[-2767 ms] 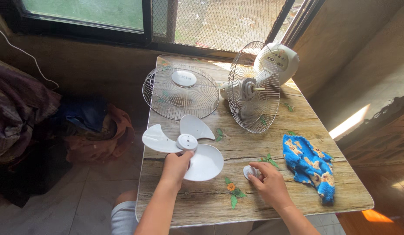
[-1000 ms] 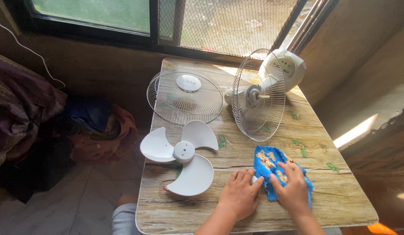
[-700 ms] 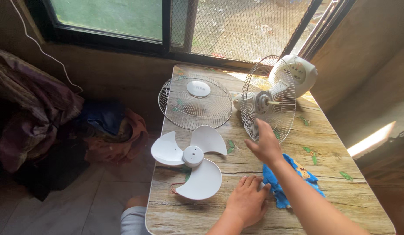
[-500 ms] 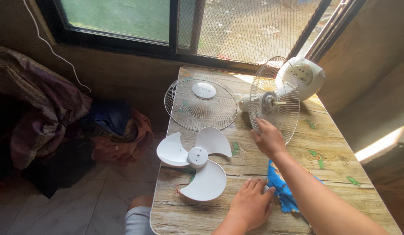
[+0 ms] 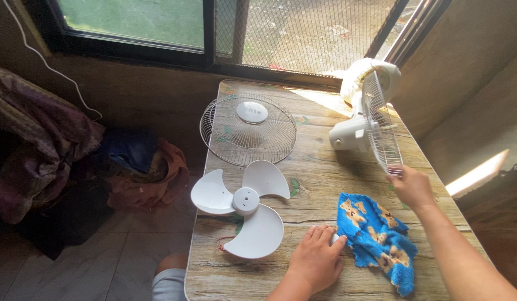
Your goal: The person disassembles a white table fan by removing the front grill and fan blades. They then use a blue cloth to wipe the fan blade hub and the blades themselves on a wooden table.
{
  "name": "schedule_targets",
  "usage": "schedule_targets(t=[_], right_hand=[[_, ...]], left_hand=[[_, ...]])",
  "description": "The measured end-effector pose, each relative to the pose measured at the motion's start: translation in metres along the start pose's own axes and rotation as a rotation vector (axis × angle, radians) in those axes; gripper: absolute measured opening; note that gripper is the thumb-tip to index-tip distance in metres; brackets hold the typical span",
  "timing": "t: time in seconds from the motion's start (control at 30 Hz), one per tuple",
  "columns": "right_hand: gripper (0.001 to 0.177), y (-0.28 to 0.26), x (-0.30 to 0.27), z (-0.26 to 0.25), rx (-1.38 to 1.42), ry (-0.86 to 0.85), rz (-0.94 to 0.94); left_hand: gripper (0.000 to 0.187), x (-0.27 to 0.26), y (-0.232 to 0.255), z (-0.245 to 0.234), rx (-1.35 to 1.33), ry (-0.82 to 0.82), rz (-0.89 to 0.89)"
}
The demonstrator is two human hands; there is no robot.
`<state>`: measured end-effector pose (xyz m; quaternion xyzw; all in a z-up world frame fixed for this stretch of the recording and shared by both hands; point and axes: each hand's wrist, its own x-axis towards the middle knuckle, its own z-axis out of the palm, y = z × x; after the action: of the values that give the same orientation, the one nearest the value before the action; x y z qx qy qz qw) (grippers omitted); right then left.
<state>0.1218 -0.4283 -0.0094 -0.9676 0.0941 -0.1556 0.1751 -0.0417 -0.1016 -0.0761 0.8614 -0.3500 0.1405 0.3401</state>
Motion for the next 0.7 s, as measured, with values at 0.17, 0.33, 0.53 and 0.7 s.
schedule_targets(t=[0.17, 0.33, 0.53, 0.7], right_hand=[[0.033, 0.082, 0.004, -0.021, -0.005, 0.007, 0.015], [0.037, 0.141, 0.002, -0.032, -0.054, 0.042, 0.179], [0.044, 0.162, -0.007, -0.033, -0.171, 0.21, 0.121], [0.068, 0.138, -0.037, -0.015, 0.2, 0.424, 0.276]], left_hand=[[0.054, 0.001, -0.001, 0.002, -0.024, -0.027, -0.016], [0.053, 0.001, -0.001, 0.003, -0.03, -0.021, -0.015], [0.052, 0.001, -0.002, 0.004, -0.024, -0.011, -0.015], [0.052, 0.001, -0.001, 0.002, -0.027, -0.019, -0.021]])
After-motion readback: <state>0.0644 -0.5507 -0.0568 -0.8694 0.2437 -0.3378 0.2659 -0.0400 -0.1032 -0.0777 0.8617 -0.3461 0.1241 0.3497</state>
